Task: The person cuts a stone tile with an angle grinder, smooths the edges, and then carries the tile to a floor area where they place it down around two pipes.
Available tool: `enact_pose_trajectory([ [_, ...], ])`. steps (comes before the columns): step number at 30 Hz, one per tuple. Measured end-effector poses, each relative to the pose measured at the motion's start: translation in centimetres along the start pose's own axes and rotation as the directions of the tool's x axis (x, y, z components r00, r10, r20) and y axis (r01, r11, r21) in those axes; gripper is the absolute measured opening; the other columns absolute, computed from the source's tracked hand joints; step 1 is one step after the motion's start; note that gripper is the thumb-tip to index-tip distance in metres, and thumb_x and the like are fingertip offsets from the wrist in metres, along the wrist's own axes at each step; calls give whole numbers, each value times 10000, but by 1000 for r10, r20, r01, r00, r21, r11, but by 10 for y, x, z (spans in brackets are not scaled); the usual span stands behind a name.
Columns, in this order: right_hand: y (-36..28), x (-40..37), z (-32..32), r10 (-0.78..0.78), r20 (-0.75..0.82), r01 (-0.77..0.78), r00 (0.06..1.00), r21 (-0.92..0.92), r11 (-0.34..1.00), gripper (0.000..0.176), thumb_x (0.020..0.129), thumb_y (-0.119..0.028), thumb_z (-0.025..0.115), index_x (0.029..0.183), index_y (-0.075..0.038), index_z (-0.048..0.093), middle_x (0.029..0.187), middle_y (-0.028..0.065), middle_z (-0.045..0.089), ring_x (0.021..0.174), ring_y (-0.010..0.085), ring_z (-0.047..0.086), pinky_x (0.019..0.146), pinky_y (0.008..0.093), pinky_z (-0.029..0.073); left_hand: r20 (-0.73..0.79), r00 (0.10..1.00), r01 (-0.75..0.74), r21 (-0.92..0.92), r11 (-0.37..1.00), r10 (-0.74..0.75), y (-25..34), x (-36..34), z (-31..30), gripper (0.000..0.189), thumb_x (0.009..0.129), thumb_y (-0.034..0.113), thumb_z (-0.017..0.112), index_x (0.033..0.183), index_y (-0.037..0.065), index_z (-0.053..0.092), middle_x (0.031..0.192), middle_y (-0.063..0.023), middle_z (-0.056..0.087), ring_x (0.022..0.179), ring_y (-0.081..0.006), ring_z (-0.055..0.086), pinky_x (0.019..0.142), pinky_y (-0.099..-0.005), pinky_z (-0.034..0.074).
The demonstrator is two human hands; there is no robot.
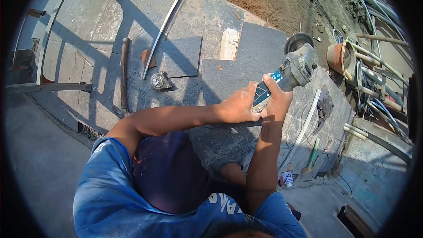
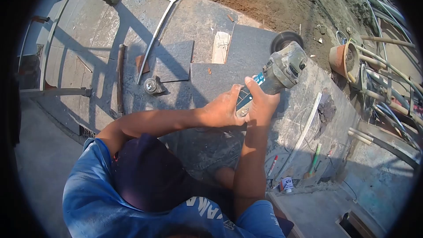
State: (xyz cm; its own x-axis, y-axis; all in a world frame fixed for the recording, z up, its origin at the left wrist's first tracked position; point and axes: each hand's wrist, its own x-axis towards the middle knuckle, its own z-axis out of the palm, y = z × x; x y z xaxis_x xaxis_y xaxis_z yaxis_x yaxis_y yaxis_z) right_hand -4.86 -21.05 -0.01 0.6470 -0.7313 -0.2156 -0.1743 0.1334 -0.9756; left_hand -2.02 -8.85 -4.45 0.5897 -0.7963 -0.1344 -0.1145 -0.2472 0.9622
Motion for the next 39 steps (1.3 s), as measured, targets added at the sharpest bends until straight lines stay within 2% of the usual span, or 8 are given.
enact_pose_trajectory([
  [4,-22,9,-8,57,34,-58,998,25,998,468,684,13,727,1124,12,568,957,85,631,834,163,611,769,293,490,-62,947,-287,268,920,314,-34,-8,-30,828,702,486,830,1143,-95,438,1007,-284,562,910,-411,605,788,-421,505],
  [6,-39,21,-24,79,87,-72,993,-81,994,402,685,-4,723,1064,9,588,902,88,640,798,158,613,737,289,493,-565,812,137,431,892,148,-77,-29,-38,742,711,486,831,1069,-57,474,1021,-212,570,879,-351,597,816,-389,485],
  [8,-47,34,-51,59,93,-50,994,-93,994,337,691,-8,702,1010,12,597,868,93,646,759,163,624,688,284,502,-639,606,527,-123,841,-474,-131,-44,-34,676,758,439,817,1101,-34,478,1075,-167,574,912,-296,612,807,-389,488],
  [9,-53,40,-64,126,157,-106,980,-127,986,339,718,-16,669,1039,30,571,890,108,647,755,189,648,679,309,538,-637,610,523,-122,843,-471,-140,-48,-31,676,758,439,817,1101,-34,478,1075,-167,574,912,-296,612,807,-389,488],
  [11,-62,42,-77,183,225,-145,957,-175,974,360,747,-35,624,1087,42,536,907,129,645,764,226,677,686,355,581,191,708,480,-837,264,-680,-146,-58,-25,533,838,300,775,1124,-38,476,1113,-166,568,966,-257,620,794,-404,532],
  [15,-69,39,-107,219,242,-177,945,-187,966,407,735,-51,628,1119,34,522,953,144,643,777,244,680,712,377,591,168,693,409,-892,191,-701,-115,-52,-4,372,903,80,673,1199,-5,465,1129,-147,596,1019,-270,633,891,-440,556],
  [28,-91,23,-229,177,150,-169,973,-68,983,396,744,-66,604,1119,34,527,863,159,645,741,225,653,695,347,566,58,926,267,-800,537,-374,-136,-23,-54,371,903,179,687,1185,12,512,1011,-95,658,864,-166,661,736,-336,574],
  [39,-57,0,-300,178,112,-194,978,150,969,443,833,-152,571,1227,28,482,943,173,640,841,273,655,713,385,568,70,793,542,-537,646,-606,-138,16,-105,386,895,232,709,1114,-33,534,950,-110,631,787,-213,654,669,-370,564],
])
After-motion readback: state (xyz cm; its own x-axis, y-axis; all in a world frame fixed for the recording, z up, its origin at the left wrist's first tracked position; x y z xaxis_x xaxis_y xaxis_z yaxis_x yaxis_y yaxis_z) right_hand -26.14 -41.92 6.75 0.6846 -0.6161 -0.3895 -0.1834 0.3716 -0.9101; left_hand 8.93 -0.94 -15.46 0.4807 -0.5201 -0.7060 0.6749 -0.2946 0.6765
